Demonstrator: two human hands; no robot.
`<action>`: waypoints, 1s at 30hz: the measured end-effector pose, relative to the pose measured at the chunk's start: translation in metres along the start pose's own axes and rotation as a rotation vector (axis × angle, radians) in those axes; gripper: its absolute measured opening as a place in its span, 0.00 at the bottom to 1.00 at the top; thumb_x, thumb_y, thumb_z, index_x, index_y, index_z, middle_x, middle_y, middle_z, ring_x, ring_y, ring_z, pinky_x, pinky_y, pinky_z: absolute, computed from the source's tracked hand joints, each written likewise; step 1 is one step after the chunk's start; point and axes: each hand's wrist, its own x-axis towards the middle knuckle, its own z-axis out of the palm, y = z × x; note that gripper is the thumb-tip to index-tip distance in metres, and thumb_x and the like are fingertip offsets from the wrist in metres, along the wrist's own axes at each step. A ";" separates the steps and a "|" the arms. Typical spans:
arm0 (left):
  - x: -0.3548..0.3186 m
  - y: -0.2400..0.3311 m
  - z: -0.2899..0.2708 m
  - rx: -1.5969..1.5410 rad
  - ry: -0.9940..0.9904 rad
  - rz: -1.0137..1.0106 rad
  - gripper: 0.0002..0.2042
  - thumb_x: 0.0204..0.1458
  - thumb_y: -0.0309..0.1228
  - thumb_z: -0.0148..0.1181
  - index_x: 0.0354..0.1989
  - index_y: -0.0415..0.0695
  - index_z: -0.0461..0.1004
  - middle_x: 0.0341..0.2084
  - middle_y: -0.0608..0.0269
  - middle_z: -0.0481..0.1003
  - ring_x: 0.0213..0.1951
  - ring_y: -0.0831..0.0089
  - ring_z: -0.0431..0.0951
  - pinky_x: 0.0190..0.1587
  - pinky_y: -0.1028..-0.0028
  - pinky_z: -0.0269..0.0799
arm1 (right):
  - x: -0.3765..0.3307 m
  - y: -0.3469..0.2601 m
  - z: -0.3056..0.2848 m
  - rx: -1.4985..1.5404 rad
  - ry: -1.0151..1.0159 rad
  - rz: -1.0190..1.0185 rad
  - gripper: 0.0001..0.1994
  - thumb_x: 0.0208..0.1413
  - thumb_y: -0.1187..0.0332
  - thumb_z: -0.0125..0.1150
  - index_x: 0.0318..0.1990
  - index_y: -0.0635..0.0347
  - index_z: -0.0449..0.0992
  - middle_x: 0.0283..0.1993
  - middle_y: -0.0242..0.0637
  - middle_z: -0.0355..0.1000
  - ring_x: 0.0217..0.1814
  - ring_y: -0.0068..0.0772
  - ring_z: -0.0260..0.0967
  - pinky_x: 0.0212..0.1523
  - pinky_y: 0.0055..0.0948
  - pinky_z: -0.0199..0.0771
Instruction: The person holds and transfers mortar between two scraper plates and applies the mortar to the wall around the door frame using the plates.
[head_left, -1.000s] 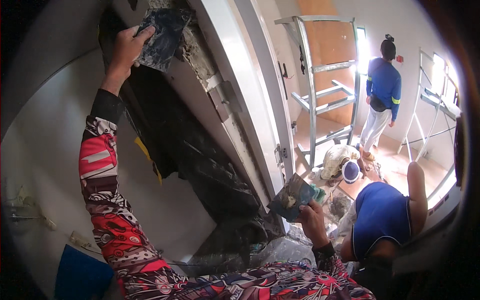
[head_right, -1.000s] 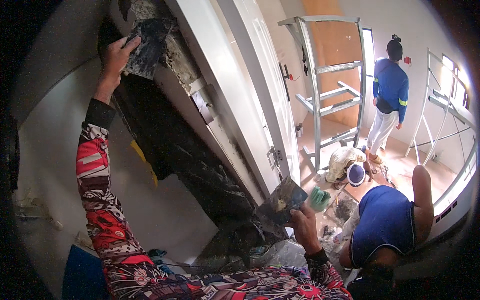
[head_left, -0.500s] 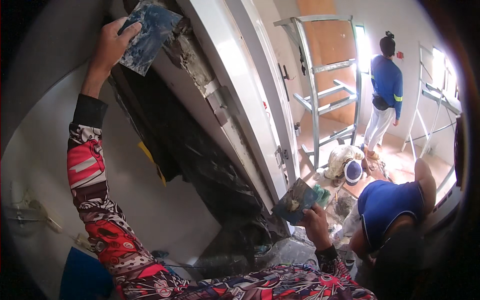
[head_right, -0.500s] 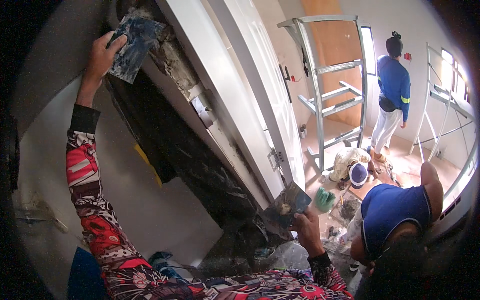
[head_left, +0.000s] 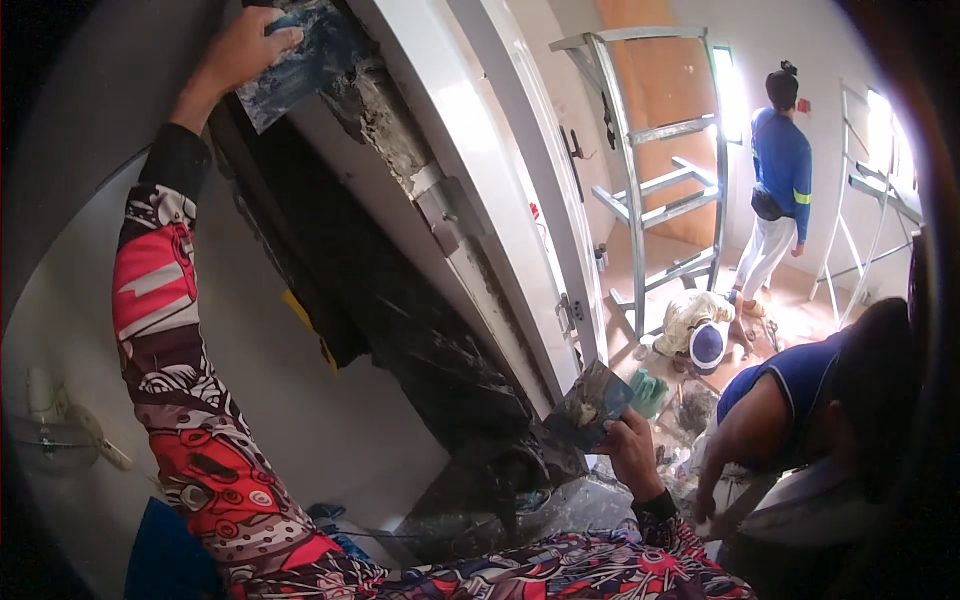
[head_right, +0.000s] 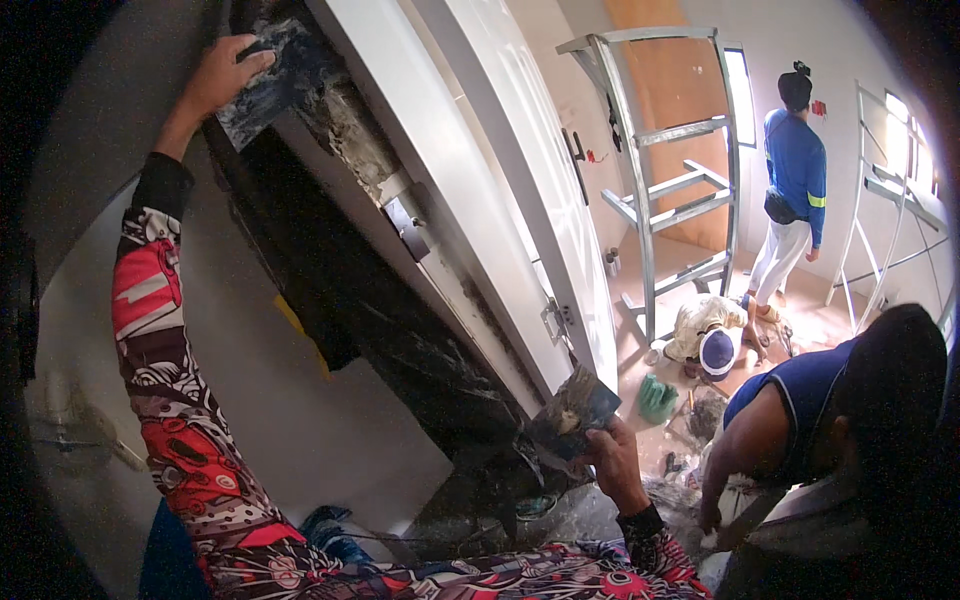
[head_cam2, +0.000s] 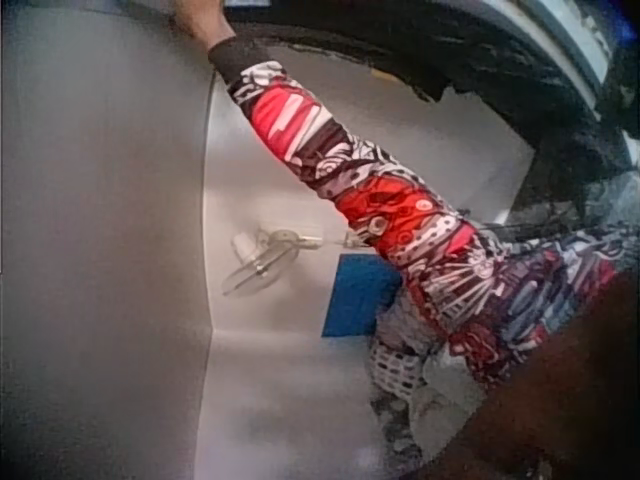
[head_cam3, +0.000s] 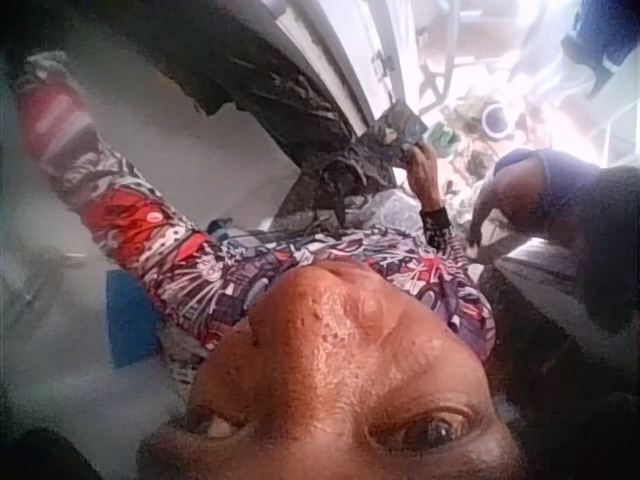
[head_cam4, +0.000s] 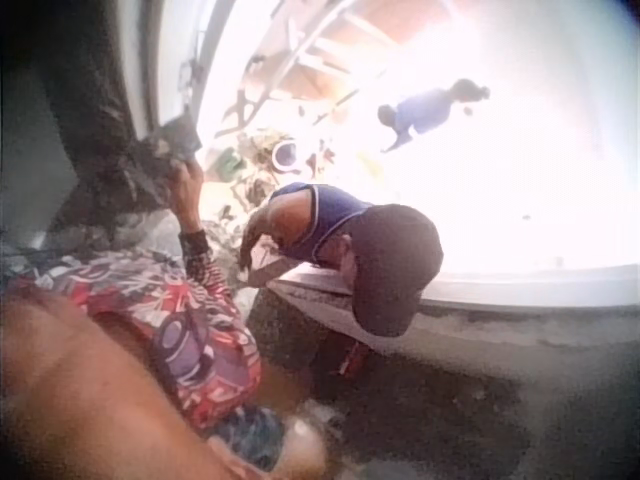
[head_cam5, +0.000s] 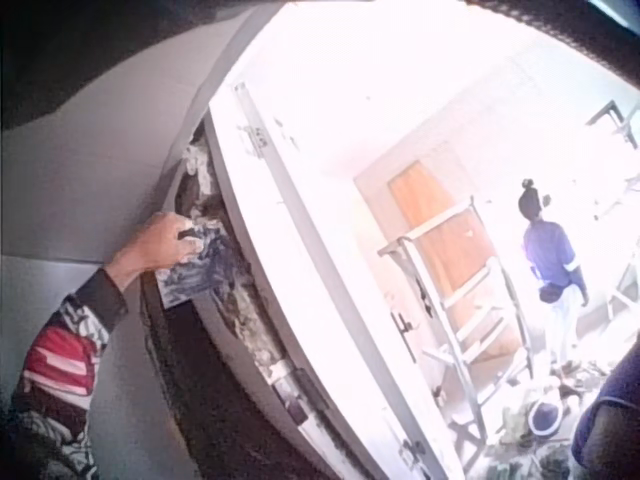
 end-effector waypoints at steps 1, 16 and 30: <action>0.008 0.002 -0.005 0.024 -0.040 0.013 0.21 0.56 0.42 0.57 0.45 0.33 0.74 0.32 0.53 0.78 0.34 0.67 0.77 0.41 0.67 0.70 | -0.001 0.000 -0.002 -0.001 0.003 0.002 0.19 0.56 0.74 0.46 0.55 0.66 0.67 0.47 0.40 0.74 0.40 0.29 0.76 0.29 0.24 0.82; -0.043 0.026 0.026 -0.802 -0.140 -0.720 0.14 0.57 0.39 0.56 0.35 0.39 0.76 0.23 0.66 0.76 0.22 0.79 0.73 0.26 0.74 0.67 | -0.007 -0.003 -0.014 -0.053 0.080 -0.049 0.17 0.56 0.71 0.47 0.52 0.67 0.69 0.45 0.40 0.74 0.38 0.28 0.76 0.29 0.23 0.82; -0.077 0.111 0.036 -0.939 -0.008 -0.899 0.15 0.55 0.37 0.59 0.25 0.36 0.73 0.15 0.64 0.73 0.12 0.74 0.73 0.12 0.74 0.68 | -0.002 -0.006 -0.006 -0.017 0.001 0.002 0.16 0.56 0.73 0.49 0.52 0.65 0.69 0.44 0.37 0.75 0.37 0.25 0.76 0.27 0.20 0.80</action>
